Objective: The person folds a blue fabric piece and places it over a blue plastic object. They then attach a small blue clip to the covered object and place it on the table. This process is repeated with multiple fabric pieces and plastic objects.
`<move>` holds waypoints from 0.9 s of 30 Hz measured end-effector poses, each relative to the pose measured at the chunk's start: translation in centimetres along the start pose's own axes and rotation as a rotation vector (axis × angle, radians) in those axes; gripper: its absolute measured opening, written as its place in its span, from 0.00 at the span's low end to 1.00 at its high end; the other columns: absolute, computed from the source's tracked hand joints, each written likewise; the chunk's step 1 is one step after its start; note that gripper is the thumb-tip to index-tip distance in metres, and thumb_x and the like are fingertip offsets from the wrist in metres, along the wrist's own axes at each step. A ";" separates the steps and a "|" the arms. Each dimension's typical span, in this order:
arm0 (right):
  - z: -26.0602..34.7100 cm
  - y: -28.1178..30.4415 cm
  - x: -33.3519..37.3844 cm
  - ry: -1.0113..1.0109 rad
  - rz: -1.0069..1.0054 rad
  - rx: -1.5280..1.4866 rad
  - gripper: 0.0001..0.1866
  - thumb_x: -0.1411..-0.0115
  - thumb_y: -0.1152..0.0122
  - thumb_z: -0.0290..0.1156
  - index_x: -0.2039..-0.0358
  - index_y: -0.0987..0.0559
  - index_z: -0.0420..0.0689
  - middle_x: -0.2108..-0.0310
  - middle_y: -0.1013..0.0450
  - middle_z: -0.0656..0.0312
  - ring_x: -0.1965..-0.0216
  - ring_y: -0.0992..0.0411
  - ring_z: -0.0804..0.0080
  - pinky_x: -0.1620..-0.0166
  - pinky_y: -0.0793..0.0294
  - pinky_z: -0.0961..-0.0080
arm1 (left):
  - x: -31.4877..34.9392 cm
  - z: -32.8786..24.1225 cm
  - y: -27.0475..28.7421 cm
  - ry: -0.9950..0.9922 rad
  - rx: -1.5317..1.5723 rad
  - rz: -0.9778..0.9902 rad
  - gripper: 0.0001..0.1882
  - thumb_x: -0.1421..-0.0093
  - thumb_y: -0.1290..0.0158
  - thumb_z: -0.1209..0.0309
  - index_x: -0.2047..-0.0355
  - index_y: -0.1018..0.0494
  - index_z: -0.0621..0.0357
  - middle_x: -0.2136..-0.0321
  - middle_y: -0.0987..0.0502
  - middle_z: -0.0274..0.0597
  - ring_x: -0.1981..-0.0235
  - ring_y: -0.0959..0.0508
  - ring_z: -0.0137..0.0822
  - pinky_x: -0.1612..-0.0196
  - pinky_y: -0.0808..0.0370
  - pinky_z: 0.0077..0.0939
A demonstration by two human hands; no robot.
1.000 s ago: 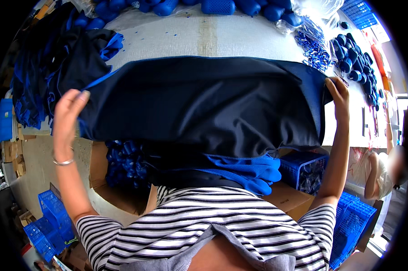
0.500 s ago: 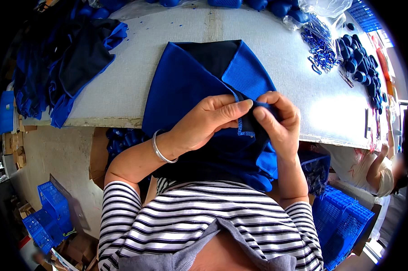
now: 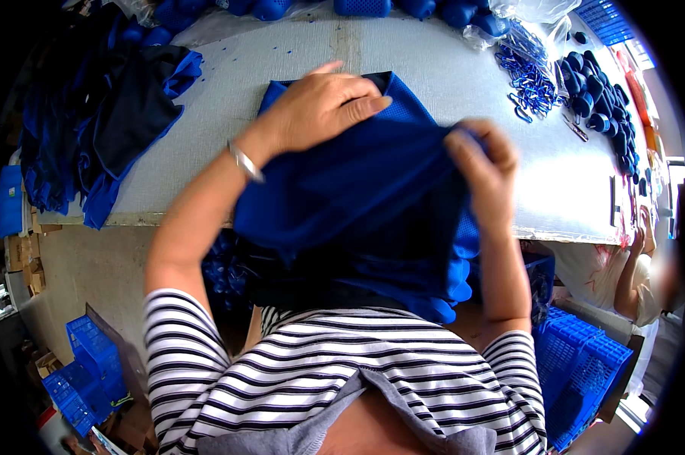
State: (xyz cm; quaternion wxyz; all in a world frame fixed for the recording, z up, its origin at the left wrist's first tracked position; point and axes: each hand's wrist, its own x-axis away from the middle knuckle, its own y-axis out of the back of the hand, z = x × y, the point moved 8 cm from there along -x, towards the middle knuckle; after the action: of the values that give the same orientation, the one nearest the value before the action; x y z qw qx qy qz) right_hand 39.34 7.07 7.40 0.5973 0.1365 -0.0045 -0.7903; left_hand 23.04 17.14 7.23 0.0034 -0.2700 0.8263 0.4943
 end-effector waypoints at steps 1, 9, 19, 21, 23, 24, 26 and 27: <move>-1.1 3.1 -1.7 -0.031 -0.113 -0.252 0.09 0.47 0.41 0.27 0.65 0.23 0.40 0.69 0.27 0.65 0.69 0.30 0.80 0.64 0.32 0.87 | 0.0 2.5 -1.1 0.129 -0.190 0.174 0.19 0.40 0.56 0.54 0.66 0.25 0.56 0.66 0.24 0.38 0.59 0.25 0.39 0.38 0.55 0.51; 0.5 16.8 2.1 0.262 -0.406 0.351 0.08 0.42 0.47 0.24 0.61 0.27 0.40 0.67 0.33 0.70 0.66 0.38 0.86 0.61 0.39 0.91 | 4.3 -1.9 9.4 -0.067 -0.840 -0.046 0.11 0.59 0.39 0.66 0.72 0.21 0.50 0.70 0.25 0.36 0.50 0.33 0.38 0.37 0.57 0.53; 8.6 19.1 7.3 0.182 -0.743 0.354 0.17 0.39 0.49 0.34 0.52 0.31 0.40 0.65 0.33 0.66 0.65 0.35 0.82 0.60 0.36 0.88 | 10.5 -1.5 16.2 0.164 0.513 -0.476 0.13 0.46 0.52 0.81 0.59 0.31 0.60 0.60 0.30 0.42 0.59 0.29 0.28 0.46 0.35 0.32; 3.2 17.7 3.5 0.089 -0.423 0.258 0.15 0.41 0.47 0.32 0.55 0.30 0.41 0.65 0.33 0.68 0.65 0.36 0.83 0.60 0.37 0.88 | 9.5 1.0 13.2 0.411 0.625 -0.460 0.18 0.46 0.51 0.82 0.54 0.33 0.63 0.58 0.32 0.40 0.58 0.31 0.27 0.50 0.35 0.20; -0.4 15.2 0.5 0.023 -0.212 0.325 0.13 0.42 0.45 0.31 0.56 0.29 0.42 0.66 0.32 0.69 0.66 0.37 0.82 0.62 0.38 0.87 | 9.1 5.0 10.7 0.421 0.468 -0.376 0.18 0.47 0.49 0.80 0.54 0.31 0.61 0.61 0.30 0.37 0.63 0.30 0.24 0.57 0.33 0.16; -2.1 14.1 -1.1 0.046 -0.145 0.400 0.12 0.42 0.44 0.31 0.58 0.28 0.42 0.68 0.32 0.68 0.67 0.37 0.83 0.63 0.38 0.87 | 9.2 7.6 9.5 0.475 0.386 -0.300 0.16 0.47 0.48 0.79 0.56 0.30 0.60 0.65 0.29 0.35 0.66 0.30 0.22 0.61 0.33 0.15; -5.6 12.6 -4.4 0.101 -0.041 0.522 0.10 0.43 0.43 0.31 0.62 0.27 0.41 0.72 0.33 0.67 0.70 0.37 0.83 0.66 0.38 0.86 | 8.1 11.3 8.1 0.537 0.176 -0.180 0.11 0.46 0.47 0.76 0.61 0.28 0.59 0.73 0.28 0.32 0.74 0.31 0.19 0.70 0.34 0.15; -7.4 11.9 -6.4 0.136 -0.004 0.570 0.10 0.44 0.42 0.32 0.64 0.26 0.41 0.75 0.33 0.66 0.72 0.37 0.83 0.67 0.37 0.86 | 7.3 12.4 7.8 0.543 0.047 -0.138 0.09 0.46 0.47 0.75 0.63 0.28 0.59 0.77 0.28 0.31 0.79 0.32 0.19 0.75 0.34 0.16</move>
State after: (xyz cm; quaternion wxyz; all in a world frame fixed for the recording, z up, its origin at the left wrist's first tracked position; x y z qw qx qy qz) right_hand 53.83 10.88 3.62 0.5322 0.3512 -0.1860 -0.7476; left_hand 10.05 26.95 5.24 -0.1781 -0.4481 0.7879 0.3830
